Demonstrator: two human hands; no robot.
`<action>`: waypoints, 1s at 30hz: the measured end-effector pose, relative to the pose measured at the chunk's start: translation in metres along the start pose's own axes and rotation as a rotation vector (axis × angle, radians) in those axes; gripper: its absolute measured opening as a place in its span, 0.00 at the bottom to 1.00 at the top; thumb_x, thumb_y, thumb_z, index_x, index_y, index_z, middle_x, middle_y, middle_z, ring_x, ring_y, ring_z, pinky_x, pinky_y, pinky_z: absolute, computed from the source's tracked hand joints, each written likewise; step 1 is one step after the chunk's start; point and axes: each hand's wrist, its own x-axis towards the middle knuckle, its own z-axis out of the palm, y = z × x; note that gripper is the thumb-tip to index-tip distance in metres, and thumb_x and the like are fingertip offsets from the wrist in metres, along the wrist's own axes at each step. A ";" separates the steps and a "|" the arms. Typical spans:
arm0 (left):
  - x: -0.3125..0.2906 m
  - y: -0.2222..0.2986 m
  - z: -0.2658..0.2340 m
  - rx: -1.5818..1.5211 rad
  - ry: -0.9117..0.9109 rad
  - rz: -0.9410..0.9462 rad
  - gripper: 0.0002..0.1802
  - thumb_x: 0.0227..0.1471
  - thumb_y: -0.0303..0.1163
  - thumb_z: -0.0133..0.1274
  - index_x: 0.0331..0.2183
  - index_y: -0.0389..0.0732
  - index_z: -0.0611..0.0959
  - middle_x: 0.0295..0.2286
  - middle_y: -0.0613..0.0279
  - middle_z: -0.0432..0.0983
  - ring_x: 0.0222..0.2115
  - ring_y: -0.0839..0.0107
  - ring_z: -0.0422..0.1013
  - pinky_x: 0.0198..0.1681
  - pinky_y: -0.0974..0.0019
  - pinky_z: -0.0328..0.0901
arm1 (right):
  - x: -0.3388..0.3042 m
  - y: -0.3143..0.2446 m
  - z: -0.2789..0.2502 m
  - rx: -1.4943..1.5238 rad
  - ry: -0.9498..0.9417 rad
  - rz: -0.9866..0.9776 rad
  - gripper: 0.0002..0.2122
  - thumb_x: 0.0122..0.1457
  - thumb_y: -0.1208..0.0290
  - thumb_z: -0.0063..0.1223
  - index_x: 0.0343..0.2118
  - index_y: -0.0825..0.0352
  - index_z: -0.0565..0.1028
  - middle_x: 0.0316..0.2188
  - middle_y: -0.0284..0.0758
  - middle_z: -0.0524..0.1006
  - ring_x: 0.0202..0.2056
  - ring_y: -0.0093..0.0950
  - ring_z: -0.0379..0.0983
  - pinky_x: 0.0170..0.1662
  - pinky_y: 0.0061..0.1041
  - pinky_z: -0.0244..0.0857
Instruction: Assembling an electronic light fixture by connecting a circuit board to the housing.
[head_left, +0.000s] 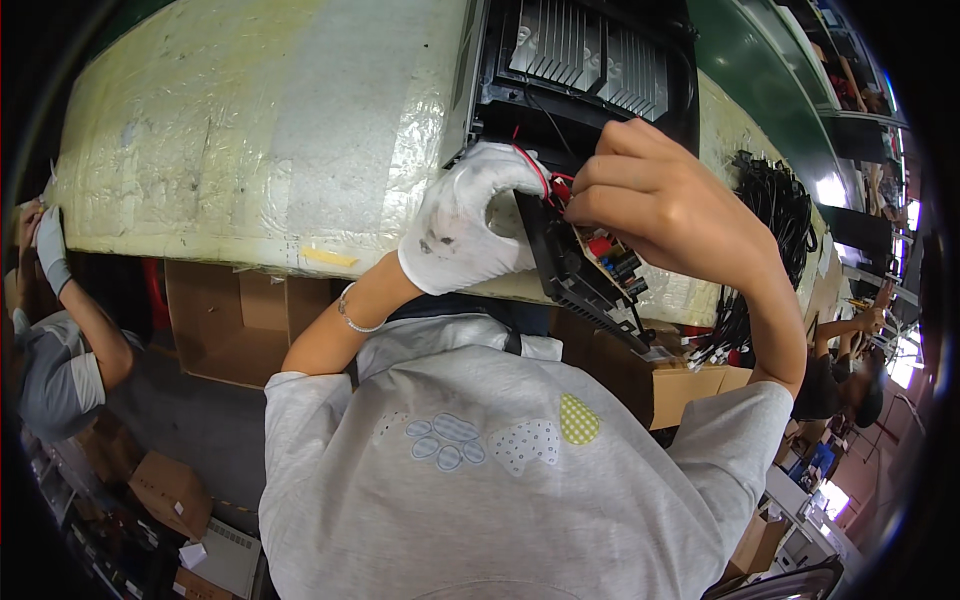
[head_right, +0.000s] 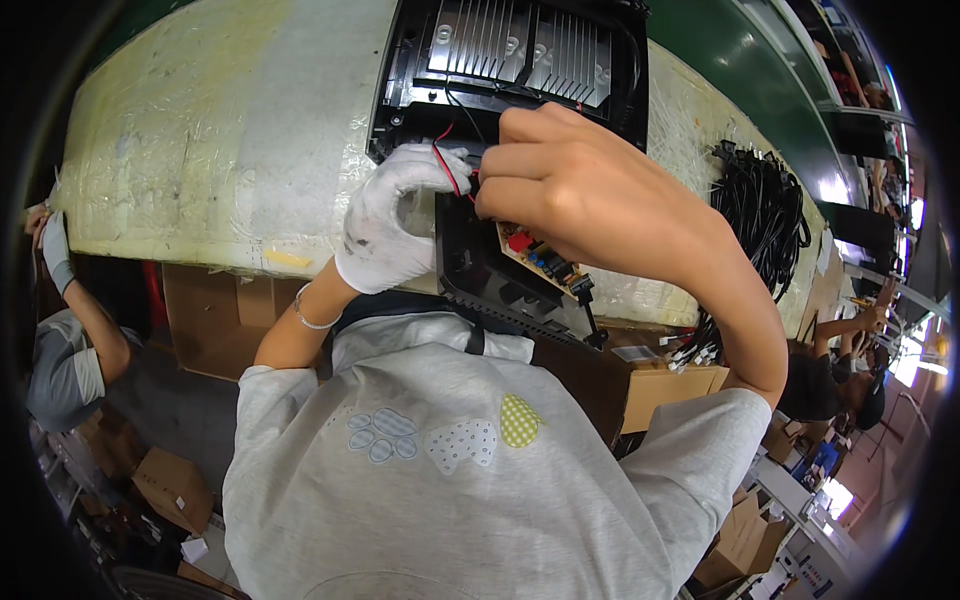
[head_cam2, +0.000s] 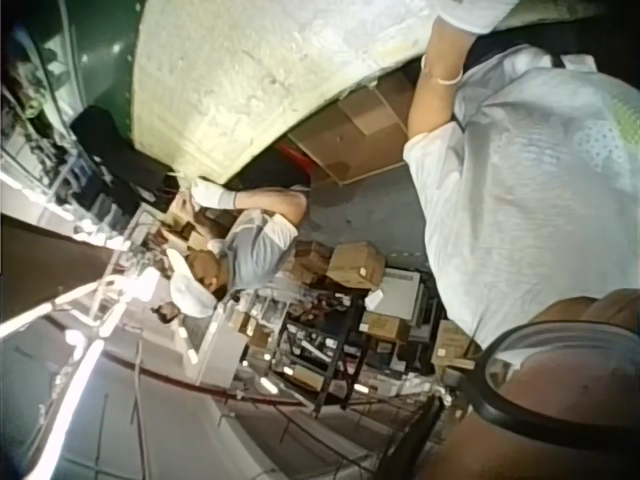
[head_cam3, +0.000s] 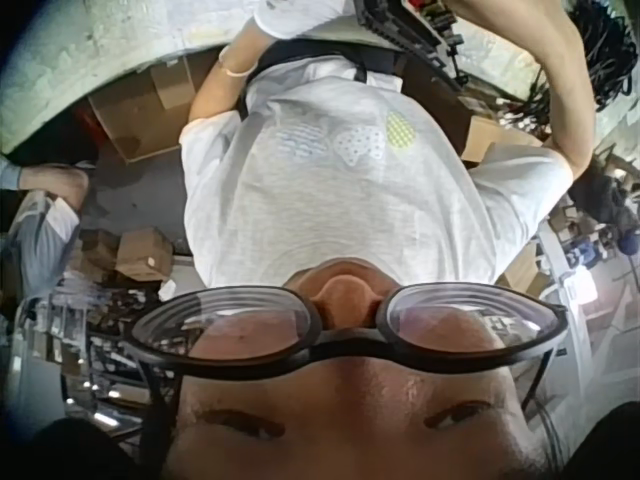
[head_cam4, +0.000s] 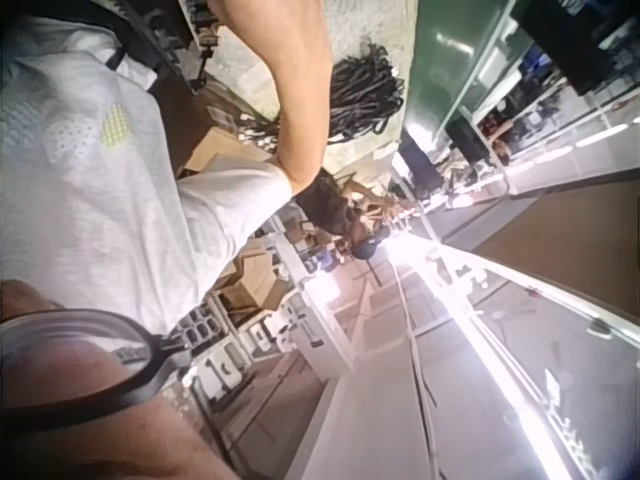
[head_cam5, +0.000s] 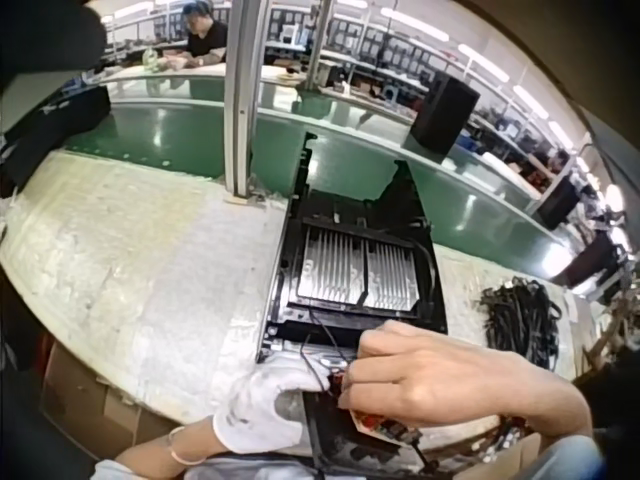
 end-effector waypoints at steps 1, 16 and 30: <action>0.000 0.000 0.000 0.000 0.000 0.000 0.27 0.27 0.32 0.73 0.34 0.42 0.79 0.34 0.61 0.76 0.36 0.60 0.73 0.41 0.61 0.69 | 0.001 0.001 -0.001 0.034 0.006 -0.005 0.15 0.34 0.81 0.61 0.30 0.68 0.76 0.30 0.32 0.73 0.34 0.34 0.66 0.38 0.31 0.64; -0.013 0.000 -0.001 -0.144 0.006 -0.141 0.27 0.30 0.27 0.72 0.35 0.42 0.75 0.34 0.59 0.76 0.38 0.61 0.73 0.42 0.63 0.69 | 0.016 0.000 0.007 -0.059 0.000 0.131 0.11 0.43 0.82 0.59 0.32 0.68 0.74 0.29 0.36 0.72 0.34 0.36 0.70 0.34 0.33 0.66; -0.010 -0.007 -0.003 -0.066 -0.091 -0.081 0.23 0.28 0.27 0.70 0.32 0.41 0.77 0.33 0.59 0.78 0.40 0.56 0.74 0.45 0.58 0.68 | 0.019 0.016 -0.002 0.115 -0.204 0.004 0.09 0.42 0.81 0.58 0.28 0.68 0.73 0.32 0.33 0.74 0.37 0.36 0.66 0.42 0.31 0.63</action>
